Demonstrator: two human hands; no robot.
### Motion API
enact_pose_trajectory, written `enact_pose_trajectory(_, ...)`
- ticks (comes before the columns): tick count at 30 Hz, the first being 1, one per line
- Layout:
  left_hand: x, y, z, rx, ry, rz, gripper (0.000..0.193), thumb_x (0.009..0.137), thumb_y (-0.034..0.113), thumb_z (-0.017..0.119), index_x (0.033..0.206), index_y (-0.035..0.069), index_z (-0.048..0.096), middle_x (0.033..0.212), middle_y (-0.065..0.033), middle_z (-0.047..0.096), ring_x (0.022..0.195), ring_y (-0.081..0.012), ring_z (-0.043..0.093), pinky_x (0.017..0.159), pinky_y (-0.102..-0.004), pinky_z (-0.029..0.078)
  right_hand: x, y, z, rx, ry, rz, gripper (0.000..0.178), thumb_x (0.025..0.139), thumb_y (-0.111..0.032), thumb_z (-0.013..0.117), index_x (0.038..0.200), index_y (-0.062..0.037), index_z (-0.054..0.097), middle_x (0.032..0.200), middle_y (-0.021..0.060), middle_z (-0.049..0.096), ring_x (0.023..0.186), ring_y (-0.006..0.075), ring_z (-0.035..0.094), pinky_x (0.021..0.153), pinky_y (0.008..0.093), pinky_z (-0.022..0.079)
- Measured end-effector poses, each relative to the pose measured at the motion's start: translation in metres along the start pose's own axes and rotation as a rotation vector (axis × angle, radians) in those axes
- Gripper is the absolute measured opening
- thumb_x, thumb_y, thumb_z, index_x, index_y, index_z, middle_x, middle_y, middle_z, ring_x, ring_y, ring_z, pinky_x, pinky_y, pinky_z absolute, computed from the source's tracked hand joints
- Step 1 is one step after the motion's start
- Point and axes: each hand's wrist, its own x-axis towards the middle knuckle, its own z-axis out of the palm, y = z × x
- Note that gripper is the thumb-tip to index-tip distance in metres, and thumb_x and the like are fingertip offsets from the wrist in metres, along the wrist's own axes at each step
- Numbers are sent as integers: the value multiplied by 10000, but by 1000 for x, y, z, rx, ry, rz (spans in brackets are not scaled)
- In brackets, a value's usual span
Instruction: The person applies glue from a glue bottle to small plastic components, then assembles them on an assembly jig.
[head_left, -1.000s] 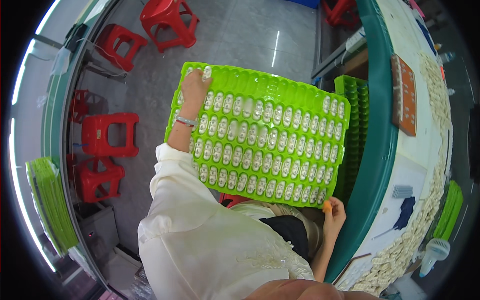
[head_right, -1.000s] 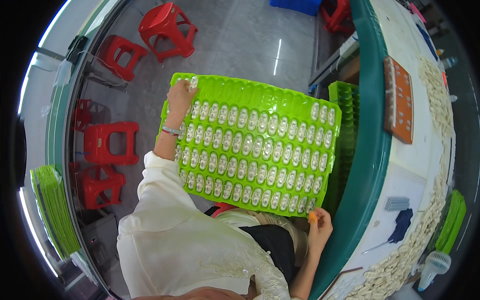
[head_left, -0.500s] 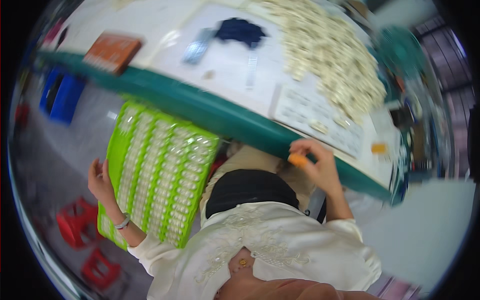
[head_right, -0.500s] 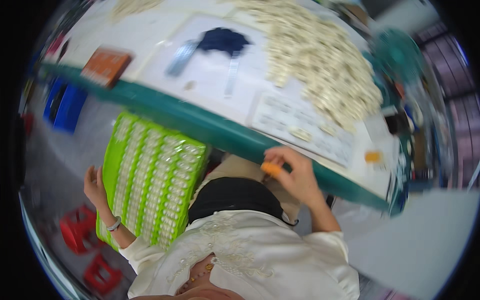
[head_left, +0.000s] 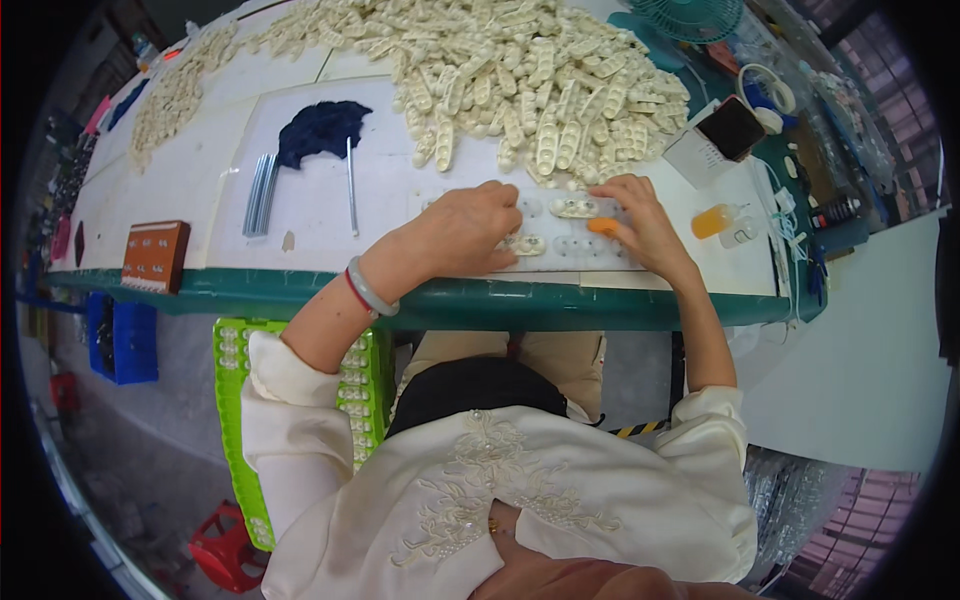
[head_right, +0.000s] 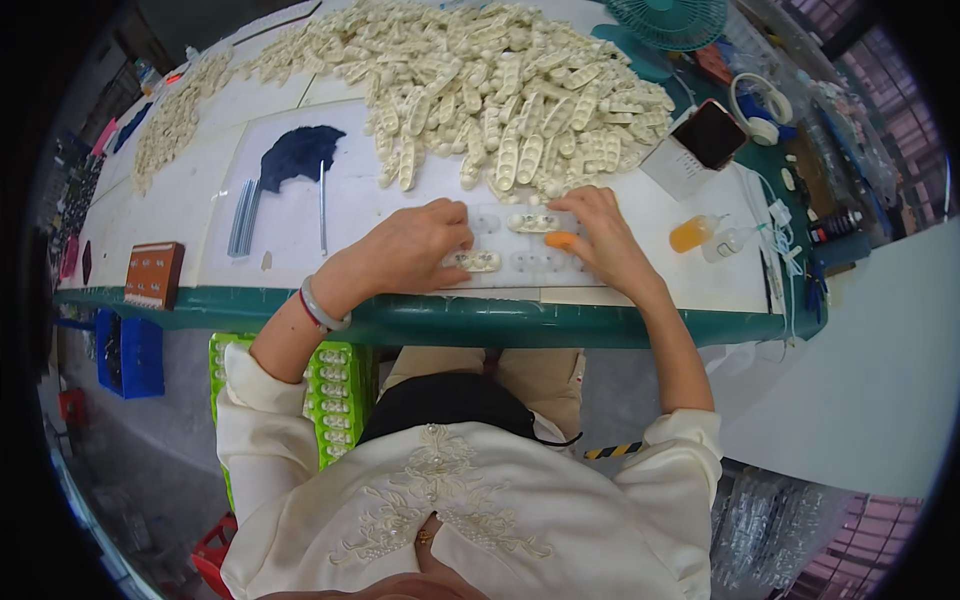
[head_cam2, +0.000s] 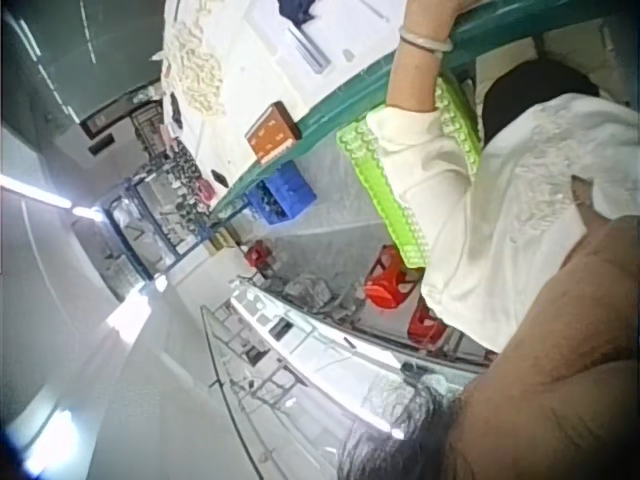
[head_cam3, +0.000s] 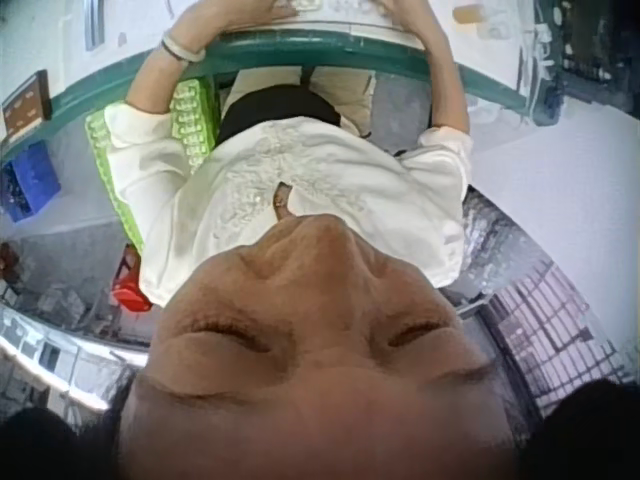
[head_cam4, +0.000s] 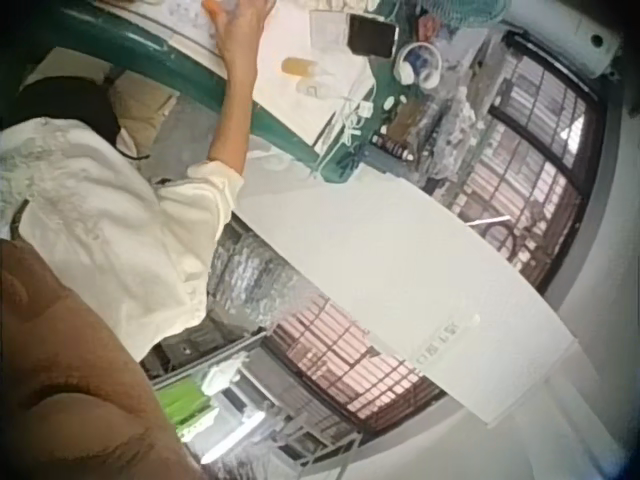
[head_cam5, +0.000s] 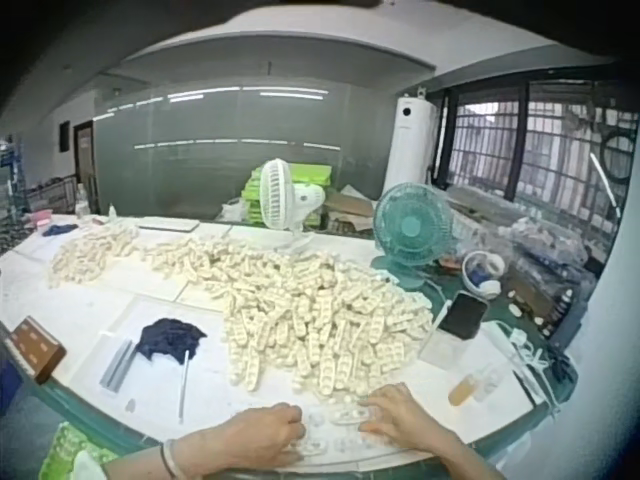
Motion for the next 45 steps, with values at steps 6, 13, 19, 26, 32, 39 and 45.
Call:
enact_pose_trajectory(6,23,-1,0,-107,-166,-142,291,680,232,733,842,25,610,907,-138,569,888,-303,574,760,-379,469,17,11,6,-114,-141,-27,327,711,13,632,1023,-51,556,1055,90,519,1050,284,433,924,354,355)
enact_pose_trajectory(13,9,1,-7,-134,24,-172,272,680,202,726,849,24,609,881,-128,593,827,-289,589,740,-361,479,15,-21,-32,89,130,14,282,754,14,612,1028,-33,563,1031,90,581,974,244,533,832,316,424)
enact_pose_trajectory(19,-143,22,-18,-524,510,-528,278,682,153,762,877,11,625,842,-79,620,775,-180,603,670,-285,500,-9,-118,28,259,219,-90,360,693,-36,726,1026,6,596,984,115,614,854,199,577,730,278,457)
enact_pose_trajectory(26,-337,109,102,-951,880,-1343,368,739,157,762,1024,-32,625,903,-58,657,798,-91,599,708,-237,500,30,-239,208,591,-438,-287,334,696,-84,764,979,-11,600,867,90,599,720,163,565,612,262,463)
enact_pose_trajectory(32,-414,203,160,-989,1506,-1706,380,778,124,716,1077,-78,599,984,-138,660,864,-138,634,754,-252,508,85,-349,376,404,-642,-484,441,713,-193,758,1035,13,539,863,170,606,750,311,586,679,390,467)
enact_pose_trajectory(39,-504,236,179,-483,1758,-2046,319,780,127,712,1026,-56,623,871,-76,669,760,-108,614,649,-249,489,94,-419,481,130,-497,-564,473,703,-284,761,1003,4,536,913,213,625,869,389,602,724,459,473)
enact_pose_trajectory(45,-552,190,173,252,1367,-2310,347,745,267,740,938,-9,657,778,-103,643,706,-181,602,640,-295,474,92,-400,475,160,-483,-535,480,720,-297,757,1024,5,539,834,165,614,757,333,599,664,428,463)
